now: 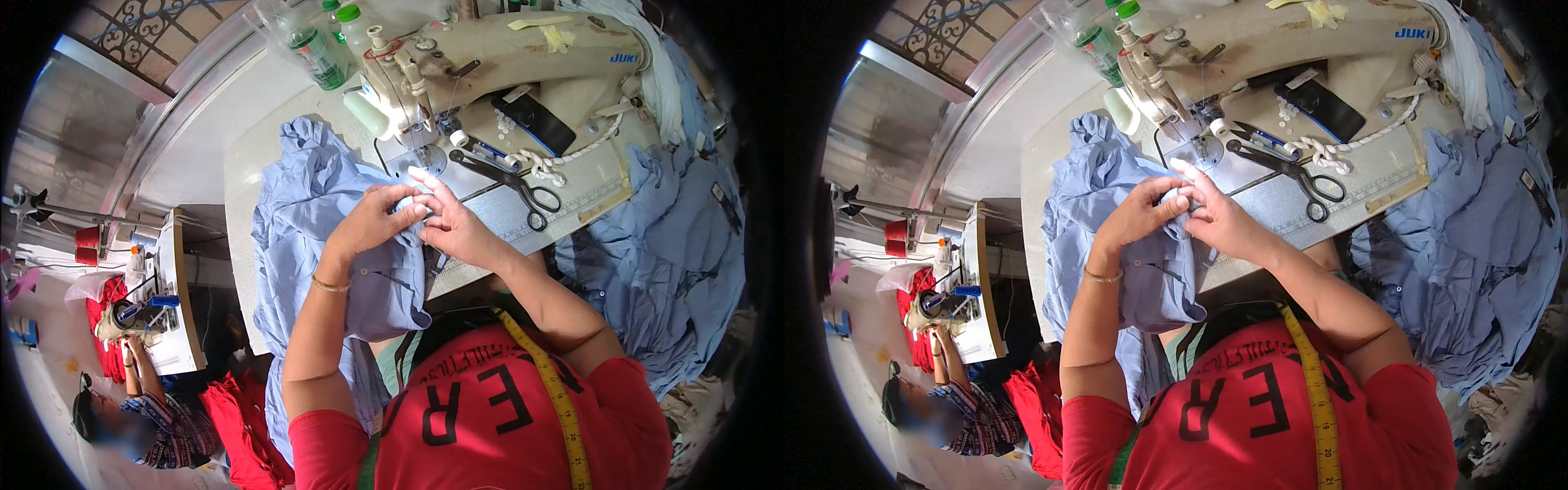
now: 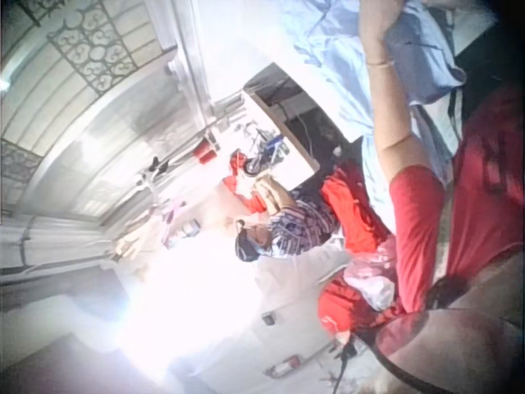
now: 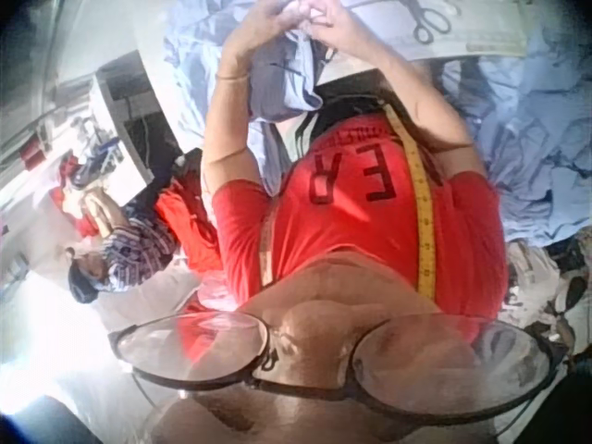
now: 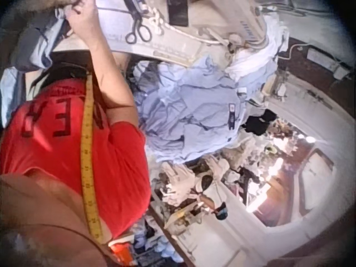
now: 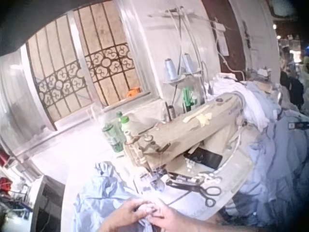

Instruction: The person uses scissors to trim excess threads and fabric around the collar and button placket of a blue shirt.

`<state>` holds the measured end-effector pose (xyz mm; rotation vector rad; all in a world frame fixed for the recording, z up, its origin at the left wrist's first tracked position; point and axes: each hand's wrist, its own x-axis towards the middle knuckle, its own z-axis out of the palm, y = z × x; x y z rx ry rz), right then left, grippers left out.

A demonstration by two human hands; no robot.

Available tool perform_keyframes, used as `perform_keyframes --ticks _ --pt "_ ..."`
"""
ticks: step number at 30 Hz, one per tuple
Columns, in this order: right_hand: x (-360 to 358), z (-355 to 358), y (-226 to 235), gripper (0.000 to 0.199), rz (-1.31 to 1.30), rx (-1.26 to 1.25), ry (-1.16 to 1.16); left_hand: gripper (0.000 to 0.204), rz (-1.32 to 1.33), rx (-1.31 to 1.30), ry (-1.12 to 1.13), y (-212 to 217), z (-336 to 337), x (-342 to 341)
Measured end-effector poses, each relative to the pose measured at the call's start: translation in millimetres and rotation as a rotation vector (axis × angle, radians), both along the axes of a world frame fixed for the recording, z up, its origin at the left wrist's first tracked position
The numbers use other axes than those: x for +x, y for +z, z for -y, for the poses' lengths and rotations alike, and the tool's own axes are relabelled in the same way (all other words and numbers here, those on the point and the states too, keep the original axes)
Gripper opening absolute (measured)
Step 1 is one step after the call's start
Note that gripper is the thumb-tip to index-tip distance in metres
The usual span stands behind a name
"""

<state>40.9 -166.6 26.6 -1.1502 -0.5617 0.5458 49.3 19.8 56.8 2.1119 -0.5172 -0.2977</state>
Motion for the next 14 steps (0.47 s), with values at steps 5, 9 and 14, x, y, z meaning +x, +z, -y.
perform_keyframes --ticks 5,9,14 --pt "-1.0 -17.4 -2.3 0.078 -0.286 0.212 -0.067 0.022 0.104 0.113 0.212 11.7 -1.3 -7.1" --pt "-13.5 -41.9 5.5 0.078 -0.526 0.331 0.019 0.016 0.06 0.03 0.433 35.2 -11.3 -13.7" --pt "-29.2 -81.9 12.3 0.077 -0.107 0.04 0.011 0.016 0.276 -0.002 0.604 52.1 -37.8 -13.9"
